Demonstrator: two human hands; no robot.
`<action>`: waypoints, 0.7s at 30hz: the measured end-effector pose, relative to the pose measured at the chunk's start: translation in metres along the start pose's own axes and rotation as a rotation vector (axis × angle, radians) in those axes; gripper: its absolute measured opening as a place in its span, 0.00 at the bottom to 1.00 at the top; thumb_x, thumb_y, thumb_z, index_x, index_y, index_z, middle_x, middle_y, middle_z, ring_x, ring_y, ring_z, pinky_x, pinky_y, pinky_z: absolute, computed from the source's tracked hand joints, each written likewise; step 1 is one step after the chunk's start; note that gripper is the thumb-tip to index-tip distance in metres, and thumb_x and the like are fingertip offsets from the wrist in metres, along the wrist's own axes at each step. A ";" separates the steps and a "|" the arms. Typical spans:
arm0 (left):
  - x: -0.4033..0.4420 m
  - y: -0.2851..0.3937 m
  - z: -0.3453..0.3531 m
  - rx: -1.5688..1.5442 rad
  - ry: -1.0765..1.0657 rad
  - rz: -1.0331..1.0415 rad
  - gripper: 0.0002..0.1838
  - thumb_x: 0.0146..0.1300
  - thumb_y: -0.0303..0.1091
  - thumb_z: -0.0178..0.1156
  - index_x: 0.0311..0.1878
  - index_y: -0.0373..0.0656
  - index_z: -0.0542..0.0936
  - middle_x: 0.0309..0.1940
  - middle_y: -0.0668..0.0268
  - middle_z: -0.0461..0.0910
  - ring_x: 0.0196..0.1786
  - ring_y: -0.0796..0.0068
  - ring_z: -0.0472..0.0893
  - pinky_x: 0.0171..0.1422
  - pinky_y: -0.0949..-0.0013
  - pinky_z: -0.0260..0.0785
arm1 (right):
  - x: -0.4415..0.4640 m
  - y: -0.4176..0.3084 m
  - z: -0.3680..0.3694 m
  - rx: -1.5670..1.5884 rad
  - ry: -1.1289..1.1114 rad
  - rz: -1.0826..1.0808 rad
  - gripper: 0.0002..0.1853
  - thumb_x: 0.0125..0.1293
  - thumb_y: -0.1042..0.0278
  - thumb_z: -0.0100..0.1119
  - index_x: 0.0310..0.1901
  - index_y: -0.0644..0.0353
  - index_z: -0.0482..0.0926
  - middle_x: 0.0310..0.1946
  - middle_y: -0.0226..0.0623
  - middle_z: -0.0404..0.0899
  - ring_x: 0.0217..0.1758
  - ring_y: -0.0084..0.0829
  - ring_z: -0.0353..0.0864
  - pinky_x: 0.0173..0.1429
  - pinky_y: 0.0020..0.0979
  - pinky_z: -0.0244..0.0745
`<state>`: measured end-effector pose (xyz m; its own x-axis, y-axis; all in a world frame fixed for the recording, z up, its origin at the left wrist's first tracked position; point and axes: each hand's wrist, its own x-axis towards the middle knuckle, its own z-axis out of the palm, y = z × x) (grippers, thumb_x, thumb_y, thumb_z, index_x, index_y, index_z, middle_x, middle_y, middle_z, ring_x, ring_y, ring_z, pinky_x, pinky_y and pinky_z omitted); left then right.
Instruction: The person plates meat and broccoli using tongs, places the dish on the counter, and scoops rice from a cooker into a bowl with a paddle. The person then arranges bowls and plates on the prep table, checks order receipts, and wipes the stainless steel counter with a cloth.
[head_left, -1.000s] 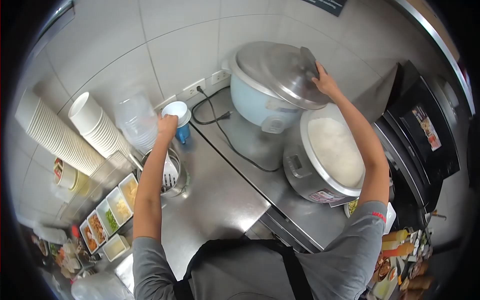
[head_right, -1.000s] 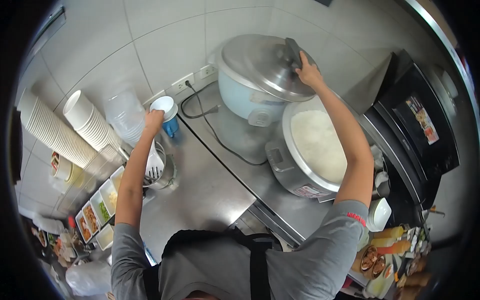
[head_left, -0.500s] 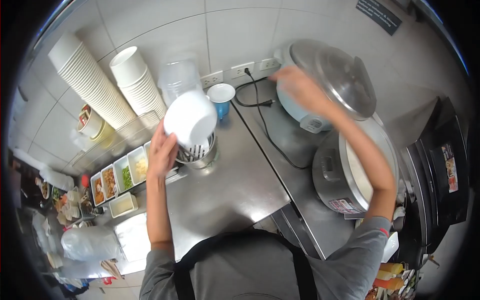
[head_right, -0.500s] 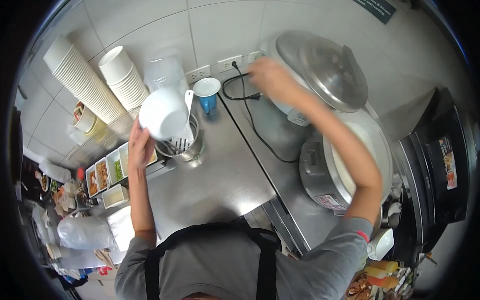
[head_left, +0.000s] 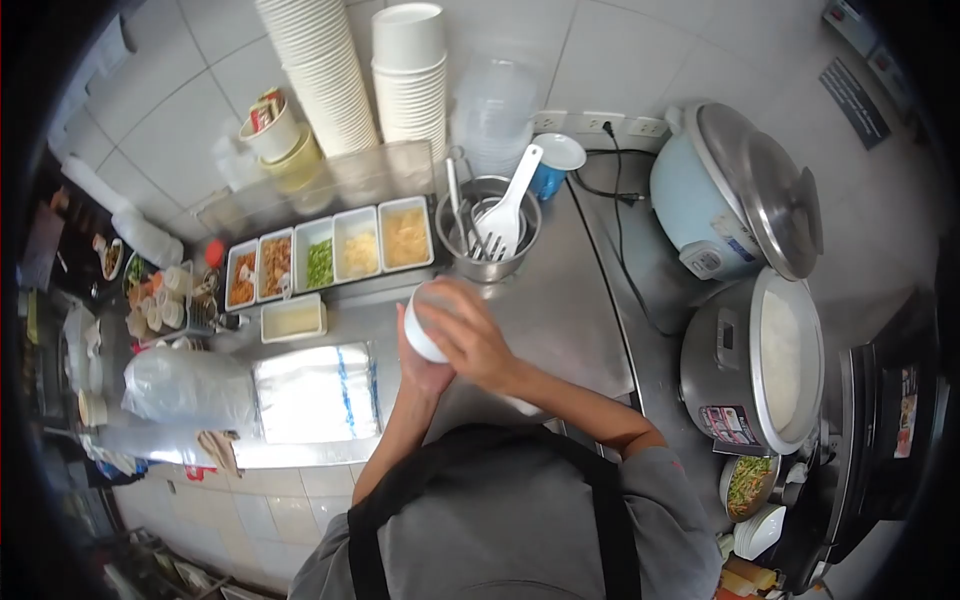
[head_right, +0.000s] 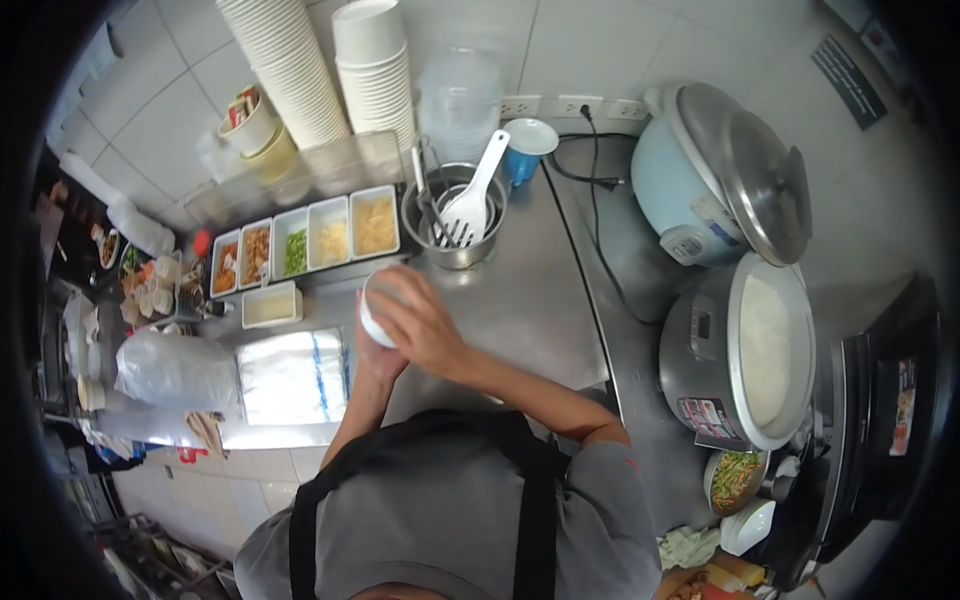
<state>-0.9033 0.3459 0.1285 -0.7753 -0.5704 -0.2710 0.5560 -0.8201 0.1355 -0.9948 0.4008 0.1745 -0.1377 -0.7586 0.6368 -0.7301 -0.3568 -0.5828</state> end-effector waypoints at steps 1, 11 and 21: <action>-0.013 0.005 0.012 0.079 0.043 0.006 0.37 0.59 0.69 0.40 0.61 0.49 0.65 0.57 0.63 0.68 0.57 0.61 0.70 0.61 0.57 0.64 | -0.001 0.000 -0.002 -0.023 0.007 0.021 0.14 0.58 0.67 0.55 0.46 0.62 0.76 0.51 0.40 0.70 0.58 0.43 0.65 0.62 0.42 0.56; -0.023 0.032 -0.015 0.073 -0.205 -0.224 0.44 0.56 0.74 0.36 0.64 0.46 0.61 0.59 0.56 0.66 0.59 0.55 0.70 0.55 0.48 0.69 | -0.006 0.006 -0.042 -0.413 -0.344 -0.135 0.29 0.59 0.36 0.45 0.49 0.50 0.77 0.58 0.36 0.65 0.65 0.40 0.56 0.68 0.58 0.35; -0.031 0.031 -0.041 0.289 0.015 0.105 0.34 0.64 0.59 0.37 0.64 0.42 0.61 0.57 0.59 0.68 0.57 0.62 0.71 0.60 0.60 0.65 | -0.029 -0.002 -0.011 0.025 -0.618 0.137 0.23 0.64 0.42 0.44 0.46 0.50 0.80 0.69 0.40 0.48 0.73 0.48 0.34 0.70 0.55 0.27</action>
<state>-0.8501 0.3402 0.1018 -0.7124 -0.6540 -0.2546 0.5232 -0.7367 0.4283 -0.9970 0.4296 0.1629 0.1881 -0.9705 0.1511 -0.7166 -0.2408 -0.6546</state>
